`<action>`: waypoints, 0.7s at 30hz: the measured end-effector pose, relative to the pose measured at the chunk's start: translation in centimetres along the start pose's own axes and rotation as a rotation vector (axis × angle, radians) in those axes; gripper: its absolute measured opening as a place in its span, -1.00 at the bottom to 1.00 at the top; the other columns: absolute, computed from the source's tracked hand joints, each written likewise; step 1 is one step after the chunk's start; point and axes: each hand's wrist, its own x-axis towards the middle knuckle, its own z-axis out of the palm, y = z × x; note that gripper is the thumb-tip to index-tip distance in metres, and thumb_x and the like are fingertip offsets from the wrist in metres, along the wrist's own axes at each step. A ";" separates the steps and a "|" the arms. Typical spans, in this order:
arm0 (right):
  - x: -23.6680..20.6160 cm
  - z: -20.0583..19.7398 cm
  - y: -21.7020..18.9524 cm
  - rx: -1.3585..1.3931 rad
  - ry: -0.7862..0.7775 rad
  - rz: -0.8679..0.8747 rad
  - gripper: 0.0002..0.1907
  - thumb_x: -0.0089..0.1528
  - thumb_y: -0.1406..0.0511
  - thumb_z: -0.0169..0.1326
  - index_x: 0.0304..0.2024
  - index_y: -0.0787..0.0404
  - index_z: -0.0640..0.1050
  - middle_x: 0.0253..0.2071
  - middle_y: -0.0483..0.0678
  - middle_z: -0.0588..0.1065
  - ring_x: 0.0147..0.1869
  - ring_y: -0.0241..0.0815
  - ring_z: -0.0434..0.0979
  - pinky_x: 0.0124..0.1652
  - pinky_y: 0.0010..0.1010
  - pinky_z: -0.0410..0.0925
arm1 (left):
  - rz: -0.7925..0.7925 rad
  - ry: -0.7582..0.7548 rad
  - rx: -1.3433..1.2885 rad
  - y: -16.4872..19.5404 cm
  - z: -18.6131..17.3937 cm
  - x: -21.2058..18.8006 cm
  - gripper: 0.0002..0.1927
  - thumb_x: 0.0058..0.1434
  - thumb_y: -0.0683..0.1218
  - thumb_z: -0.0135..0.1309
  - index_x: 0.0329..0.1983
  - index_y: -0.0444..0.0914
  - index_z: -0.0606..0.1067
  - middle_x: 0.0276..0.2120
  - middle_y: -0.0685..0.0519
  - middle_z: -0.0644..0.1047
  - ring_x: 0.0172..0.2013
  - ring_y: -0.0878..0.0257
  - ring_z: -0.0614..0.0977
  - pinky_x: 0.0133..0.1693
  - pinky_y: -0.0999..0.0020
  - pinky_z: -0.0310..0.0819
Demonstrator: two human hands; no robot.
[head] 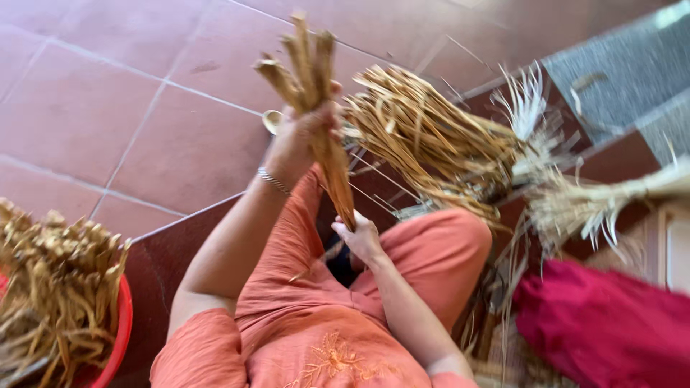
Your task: The person weaves dried plant fibers into a rectangular basket frame, interlacing strands by hand to form a tight base. They trim excess fibers with scissors and then trim a bundle of dried fibers to prepare additional material.
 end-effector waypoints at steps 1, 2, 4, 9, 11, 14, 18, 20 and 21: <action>0.0 -0.1 1.0 0.000 0.007 0.034 -0.69 0.17 0.24 0.28 -0.06 0.18 0.59 -0.27 -0.06 0.65 -0.20 -0.20 0.68 -0.19 -0.36 0.48 | -0.036 -0.034 -0.023 0.4 0.4 -0.2 -0.58 0.38 -0.18 0.17 0.26 -0.37 0.41 -0.27 0.04 0.54 -0.30 0.31 0.55 -0.23 0.41 0.51; 0.3 0.0 1.8 0.000 0.016 0.066 -0.66 0.16 0.21 0.27 -0.03 0.15 0.58 -0.23 -0.06 0.65 -0.16 -0.17 0.69 -0.16 -0.32 0.48 | -0.016 -0.069 -0.003 0.7 0.8 -0.8 -0.54 0.38 -0.13 0.17 0.30 -0.30 0.37 -0.30 0.08 0.51 -0.30 0.33 0.53 -0.22 0.40 0.50; 0.3 0.1 3.1 -0.073 0.033 0.149 -0.58 0.13 0.12 0.28 0.00 0.09 0.59 -0.20 -0.04 0.65 -0.12 -0.08 0.69 -0.13 -0.25 0.48 | -0.007 -0.110 -0.011 1.4 1.5 -2.2 -0.50 0.44 0.00 0.13 0.37 -0.21 0.33 -0.37 0.15 0.41 -0.32 0.36 0.46 -0.22 0.39 0.43; -1.1 0.9 2.3 -0.398 0.055 0.115 -0.43 0.03 -0.03 0.35 0.02 0.03 0.62 -0.03 0.00 0.61 0.06 0.17 0.54 0.06 -0.03 0.38 | 0.061 -0.168 0.083 2.7 2.2 -5.1 -0.72 0.64 0.04 0.05 0.13 -0.26 0.37 -0.43 0.08 0.34 -0.36 0.26 0.42 -0.17 0.30 0.41; -2.9 0.7 0.5 -0.555 0.197 -0.048 0.02 -0.30 -0.06 0.48 0.16 0.22 0.56 0.09 0.20 0.51 0.10 0.36 0.46 0.08 0.28 0.31 | 0.125 -0.177 0.174 2.3 2.4 -6.2 -0.81 0.65 -0.06 0.07 0.08 -0.28 0.38 -0.35 0.01 0.42 -0.27 0.18 0.50 -0.08 0.27 0.45; -6.3 -0.9 -2.1 -0.560 0.403 -0.270 -0.08 -0.23 -0.03 0.40 0.10 0.30 0.55 0.10 0.16 0.53 0.10 0.17 0.55 0.06 0.10 0.36 | 0.128 -0.192 0.299 0.9 2.6 -7.8 -0.83 0.63 -0.17 0.10 0.15 -0.28 0.38 -0.21 -0.04 0.51 -0.21 0.16 0.57 -0.06 0.29 0.50; -12.6 -7.1 -1.3 -0.179 0.646 -0.454 -0.83 0.28 0.34 0.27 -0.08 0.09 0.59 -0.15 -0.06 0.61 -0.07 -0.16 0.65 -0.03 -0.32 0.55 | 0.070 -0.153 0.315 -2.1 3.0 -8.5 -0.70 0.53 -0.29 0.13 0.24 -0.26 0.38 -0.09 -0.03 0.57 -0.22 0.20 0.59 -0.14 0.35 0.51; -16.1 -11.4 1.2 -0.168 0.764 -0.273 -0.92 0.31 0.43 0.17 -0.18 0.15 0.62 -0.29 -0.08 0.60 -0.24 -0.28 0.64 -0.24 -0.44 0.58 | -0.041 -0.058 0.143 -4.9 3.6 -8.8 -0.62 0.38 -0.33 0.15 0.21 -0.23 0.39 -0.10 0.05 0.57 -0.28 0.24 0.56 -0.23 0.36 0.50; -17.5 -12.9 2.6 0.002 0.839 -0.023 -0.94 0.32 0.41 0.10 -0.21 0.18 0.59 -0.31 -0.10 0.61 -0.31 -0.34 0.65 -0.39 -0.48 0.58 | -0.087 -0.086 0.162 -6.1 3.7 -9.0 -0.71 0.49 -0.29 0.09 0.23 -0.26 0.42 -0.20 0.02 0.56 -0.32 0.26 0.55 -0.25 0.39 0.48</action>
